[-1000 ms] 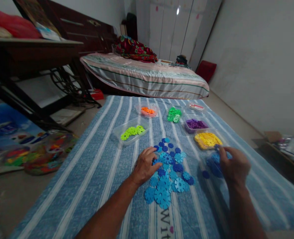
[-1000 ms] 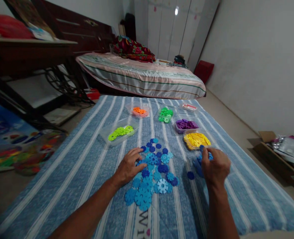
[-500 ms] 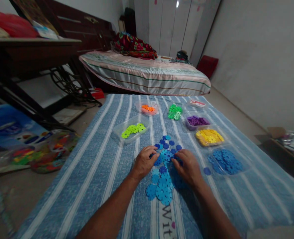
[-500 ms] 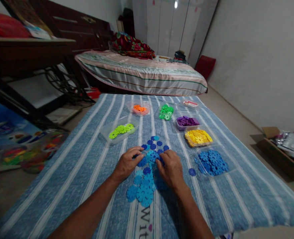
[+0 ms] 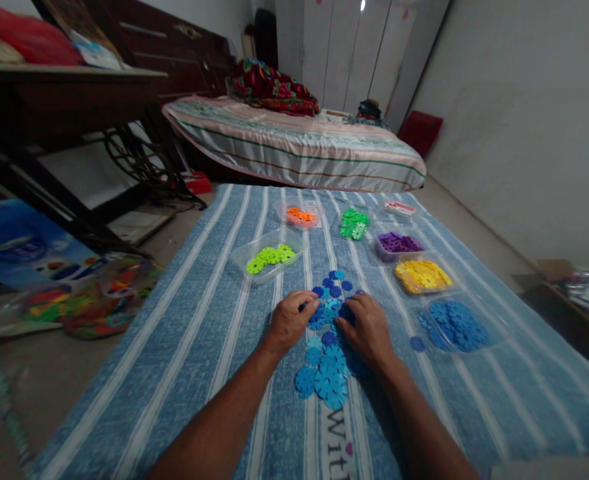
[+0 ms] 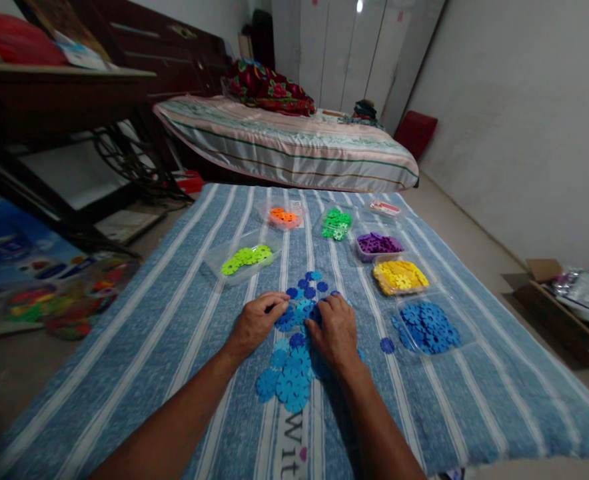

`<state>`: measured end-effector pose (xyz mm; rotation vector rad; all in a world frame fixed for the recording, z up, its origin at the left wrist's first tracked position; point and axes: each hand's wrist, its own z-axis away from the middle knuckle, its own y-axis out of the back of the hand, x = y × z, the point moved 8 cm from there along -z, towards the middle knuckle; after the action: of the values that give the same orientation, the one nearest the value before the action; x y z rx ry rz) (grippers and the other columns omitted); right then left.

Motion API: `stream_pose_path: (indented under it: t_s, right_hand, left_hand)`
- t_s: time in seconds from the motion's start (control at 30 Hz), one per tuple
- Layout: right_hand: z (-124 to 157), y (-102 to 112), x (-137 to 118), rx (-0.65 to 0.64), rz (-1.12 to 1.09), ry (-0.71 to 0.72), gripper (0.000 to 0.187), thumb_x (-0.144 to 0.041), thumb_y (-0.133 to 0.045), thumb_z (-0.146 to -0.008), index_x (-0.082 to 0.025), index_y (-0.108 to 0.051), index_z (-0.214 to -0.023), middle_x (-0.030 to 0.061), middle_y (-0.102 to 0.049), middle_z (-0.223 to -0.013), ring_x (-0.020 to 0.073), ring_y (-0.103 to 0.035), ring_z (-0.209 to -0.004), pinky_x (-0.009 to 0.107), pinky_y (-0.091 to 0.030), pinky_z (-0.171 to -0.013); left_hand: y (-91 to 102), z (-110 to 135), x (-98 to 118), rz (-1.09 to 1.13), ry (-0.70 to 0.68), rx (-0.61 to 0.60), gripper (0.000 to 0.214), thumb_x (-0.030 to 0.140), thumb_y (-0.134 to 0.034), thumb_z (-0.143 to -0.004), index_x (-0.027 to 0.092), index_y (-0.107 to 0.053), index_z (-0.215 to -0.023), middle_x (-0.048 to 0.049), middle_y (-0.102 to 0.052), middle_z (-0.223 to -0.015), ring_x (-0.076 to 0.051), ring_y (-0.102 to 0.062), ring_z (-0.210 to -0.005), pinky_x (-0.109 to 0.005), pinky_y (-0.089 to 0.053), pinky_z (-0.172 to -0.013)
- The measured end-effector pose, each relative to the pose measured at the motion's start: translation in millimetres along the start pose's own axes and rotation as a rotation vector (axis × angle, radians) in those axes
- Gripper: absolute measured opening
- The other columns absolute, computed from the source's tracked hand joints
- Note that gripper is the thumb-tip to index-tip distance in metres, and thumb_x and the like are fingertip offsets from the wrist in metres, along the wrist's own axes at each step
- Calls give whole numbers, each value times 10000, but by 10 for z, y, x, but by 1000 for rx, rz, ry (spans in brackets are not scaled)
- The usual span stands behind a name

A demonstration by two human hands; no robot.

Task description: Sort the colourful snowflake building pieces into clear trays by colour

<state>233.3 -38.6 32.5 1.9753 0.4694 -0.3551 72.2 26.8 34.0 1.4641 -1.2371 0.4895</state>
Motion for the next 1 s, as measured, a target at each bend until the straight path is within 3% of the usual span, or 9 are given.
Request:
stream_pose_path:
  t_s: [0.2,0.37,0.5,0.63,0.7,0.8,1.0]
  right_hand:
    - [-5,141,16,51,-218,-80,50,-262,-622,-776,-216,-639,-767,79,-666,-911,255,-592,-974,421,-449,-894]
    - [76,390,109,134,-305,-153,147,-321,-593,-811,-235,-626,-697,59,-692,-891,237,-626,-954,399,-467,-882]
    - [149,846,414,301,-180,-163,183,-379,-596,-811,-228,-627,-712,73,-705,-898,246,-646,-904,405,-480,-853]
    - [283,1476,841,556,159,-250,246,-414,-571,-815,-197,-644,-725,98,-693,-811,264,-636,-810,409,-475,-791]
    - [333,1654,936,607,319,-284,253,-401,-557,-817,-183,-659,-740,108,-685,-778,270,-624,-768,413,-467,-761]
    - [343,1620,872,579,315,-234,217,-354,-551,-824,-180,-671,-774,105,-696,-799,262,-632,-791,404,-472,-779]
    - [265,1082,491,408,42,-123,165,-306,-540,-845,-217,-662,-780,59,-706,-791,226,-652,-792,368,-499,-766]
  left_hand:
    - [-4,-1,22,-16,-15,-14,209,308,-544,-847,200,-651,-703,-45,-723,-947,-194,-658,-963,-341,-494,-919]
    - [-3,-1,57,-20,-35,-25,214,308,-538,-848,205,-654,-701,-39,-728,-916,-195,-661,-943,-345,-502,-910]
    - [-2,-4,60,-25,-36,-22,201,301,-544,-839,212,-657,-699,-33,-730,-913,-192,-663,-928,-344,-507,-905]
    - [-4,-6,65,-25,-45,-15,194,295,-552,-830,213,-651,-685,-33,-731,-903,-192,-665,-908,-341,-513,-892]
    - [-9,-6,68,-28,-47,-15,194,295,-552,-828,213,-648,-680,-33,-730,-897,-192,-665,-904,-338,-514,-885]
    - [-13,-7,70,-33,-44,-17,199,302,-547,-830,212,-649,-684,-35,-727,-893,-192,-665,-902,-336,-514,-879]
    - [1,-19,60,-17,-30,-20,257,327,-539,-830,208,-597,-610,-34,-723,-879,-188,-661,-895,-338,-510,-881]
